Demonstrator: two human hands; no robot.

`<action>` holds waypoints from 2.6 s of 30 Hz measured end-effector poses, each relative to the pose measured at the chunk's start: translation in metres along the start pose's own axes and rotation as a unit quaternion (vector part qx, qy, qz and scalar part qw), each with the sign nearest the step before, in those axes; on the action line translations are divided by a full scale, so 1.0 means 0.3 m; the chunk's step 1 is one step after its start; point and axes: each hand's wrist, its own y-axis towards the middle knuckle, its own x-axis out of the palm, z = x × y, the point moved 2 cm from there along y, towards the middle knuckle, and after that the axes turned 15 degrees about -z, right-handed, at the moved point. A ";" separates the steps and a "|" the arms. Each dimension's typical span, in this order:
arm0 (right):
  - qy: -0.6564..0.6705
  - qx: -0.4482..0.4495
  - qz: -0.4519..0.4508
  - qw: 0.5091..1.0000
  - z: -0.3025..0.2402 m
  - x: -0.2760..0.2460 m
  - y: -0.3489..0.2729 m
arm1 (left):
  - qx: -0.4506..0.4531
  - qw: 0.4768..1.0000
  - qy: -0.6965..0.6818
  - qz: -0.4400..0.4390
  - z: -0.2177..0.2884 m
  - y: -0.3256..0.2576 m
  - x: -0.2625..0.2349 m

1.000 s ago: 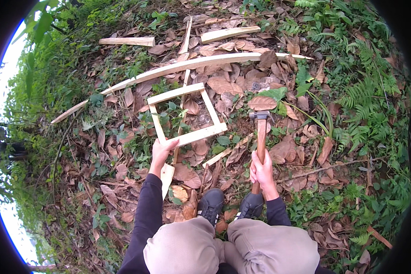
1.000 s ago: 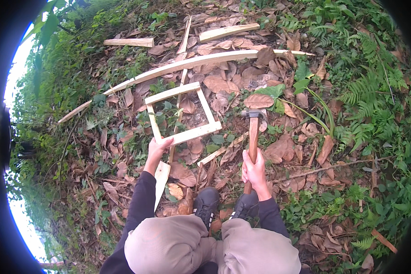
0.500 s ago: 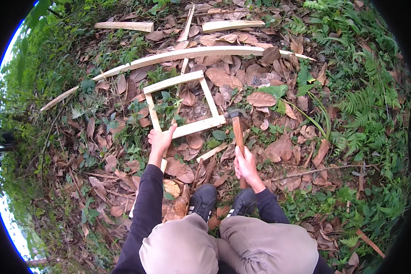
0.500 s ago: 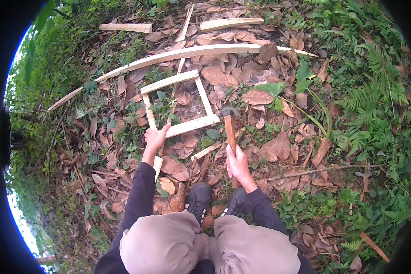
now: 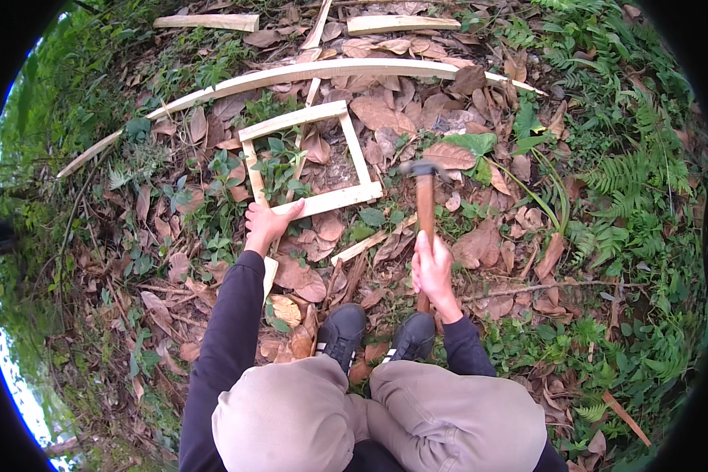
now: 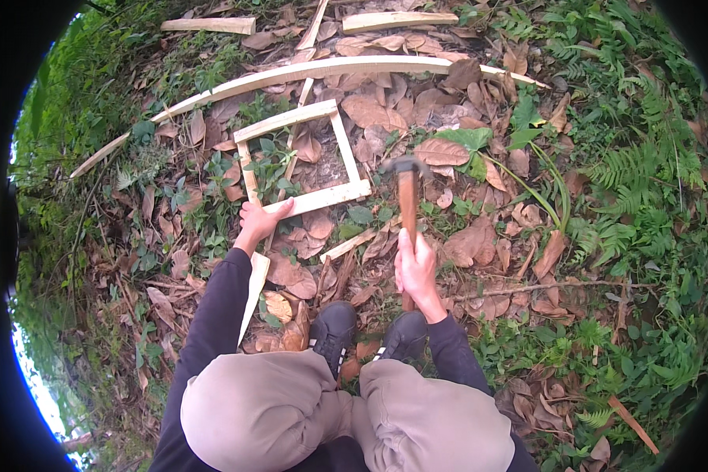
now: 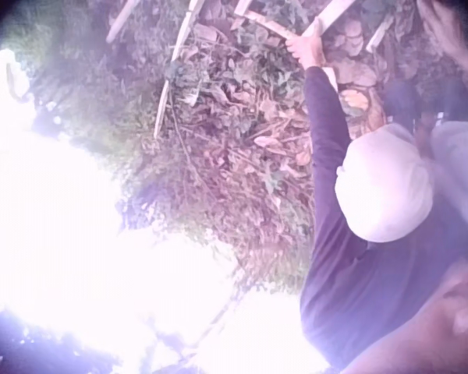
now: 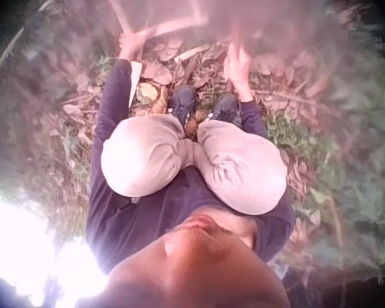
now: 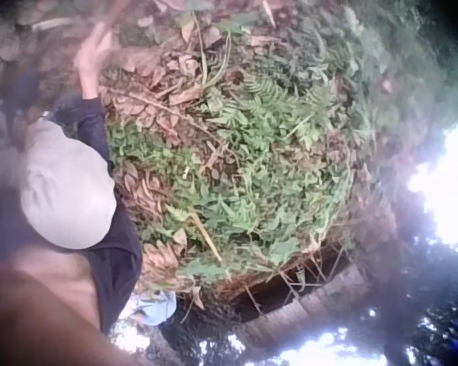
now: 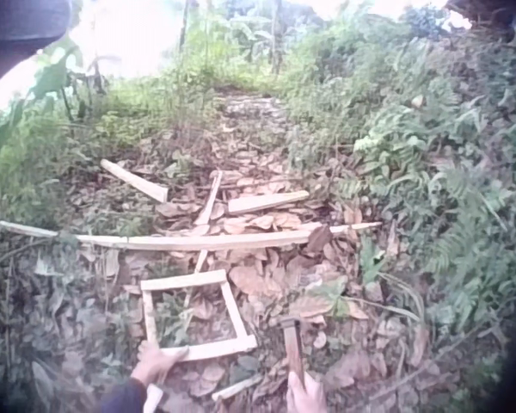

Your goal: The person is assembling a square wooden frame on the forest floor. They use a hammer to drive nails into the corners of the frame to secure the joints. The person repeatedly adjusts the frame and hammers the nails to ensure the structure is stable.

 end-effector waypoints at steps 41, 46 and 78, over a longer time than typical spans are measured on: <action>-0.115 -0.031 0.039 0.992 -0.011 0.094 0.036 | 0.025 1.000 -0.001 -0.004 -0.059 0.072 -0.013; -0.041 -0.143 0.137 0.979 0.103 0.095 0.016 | 0.032 0.999 -0.002 -0.020 0.028 0.054 0.004; -0.480 -0.049 0.027 0.875 0.133 0.044 0.084 | 0.061 0.998 0.009 -0.011 0.001 0.060 -0.009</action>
